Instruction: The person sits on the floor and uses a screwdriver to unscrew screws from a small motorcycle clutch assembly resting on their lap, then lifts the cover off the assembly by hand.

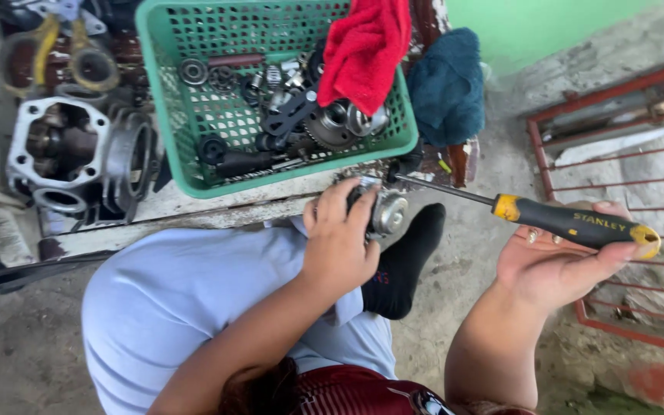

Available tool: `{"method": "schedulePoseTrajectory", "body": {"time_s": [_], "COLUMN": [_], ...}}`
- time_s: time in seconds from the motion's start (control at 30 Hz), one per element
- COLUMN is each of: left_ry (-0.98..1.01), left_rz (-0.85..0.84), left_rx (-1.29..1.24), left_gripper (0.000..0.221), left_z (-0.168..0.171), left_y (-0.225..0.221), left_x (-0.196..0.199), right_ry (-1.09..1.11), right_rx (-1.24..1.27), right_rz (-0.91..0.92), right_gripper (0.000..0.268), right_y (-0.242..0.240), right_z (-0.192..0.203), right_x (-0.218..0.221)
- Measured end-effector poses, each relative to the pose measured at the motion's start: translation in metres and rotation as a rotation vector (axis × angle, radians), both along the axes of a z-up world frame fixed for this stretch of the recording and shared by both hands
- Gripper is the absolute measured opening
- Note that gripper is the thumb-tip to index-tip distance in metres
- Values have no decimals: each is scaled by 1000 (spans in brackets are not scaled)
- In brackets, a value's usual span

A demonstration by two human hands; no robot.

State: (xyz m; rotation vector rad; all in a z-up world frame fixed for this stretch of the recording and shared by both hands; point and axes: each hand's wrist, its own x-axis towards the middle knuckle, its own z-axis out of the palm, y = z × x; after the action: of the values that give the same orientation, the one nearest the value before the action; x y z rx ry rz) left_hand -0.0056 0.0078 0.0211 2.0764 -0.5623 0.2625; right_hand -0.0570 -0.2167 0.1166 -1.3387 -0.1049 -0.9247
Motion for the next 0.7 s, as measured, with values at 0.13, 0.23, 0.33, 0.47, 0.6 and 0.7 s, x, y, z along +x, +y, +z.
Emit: {"method": "schedulePoseTrajectory", "body": {"time_s": [0.13, 0.23, 0.33, 0.47, 0.6, 0.7], "left_ry": [-44, -13, 18, 29, 20, 36], "left_rz": [-19, -19, -10, -11, -27, -48], "left_rx": [34, 96, 49, 5, 25, 70], "left_gripper": [74, 78, 79, 80, 80, 81], "left_z": [-8, -10, -7, -8, -11, -12], "left_y": [-5, -8, -4, -1, -4, -5], "left_x": [-6, -7, -3, 1, -3, -5], "right_ry": [20, -10, 88, 38, -14, -7], "right_rx": [65, -89, -39, -69, -217, -309], "right_rz": [-79, -179, -252, -385, -455, -501], "right_gripper": [41, 36, 49, 46, 46, 47], "right_y": [-9, -12, 6, -5, 5, 5], "right_z": [-15, -14, -5, -14, -8, -7], "right_x": [-1, -3, -9, -14, -9, -11]}}
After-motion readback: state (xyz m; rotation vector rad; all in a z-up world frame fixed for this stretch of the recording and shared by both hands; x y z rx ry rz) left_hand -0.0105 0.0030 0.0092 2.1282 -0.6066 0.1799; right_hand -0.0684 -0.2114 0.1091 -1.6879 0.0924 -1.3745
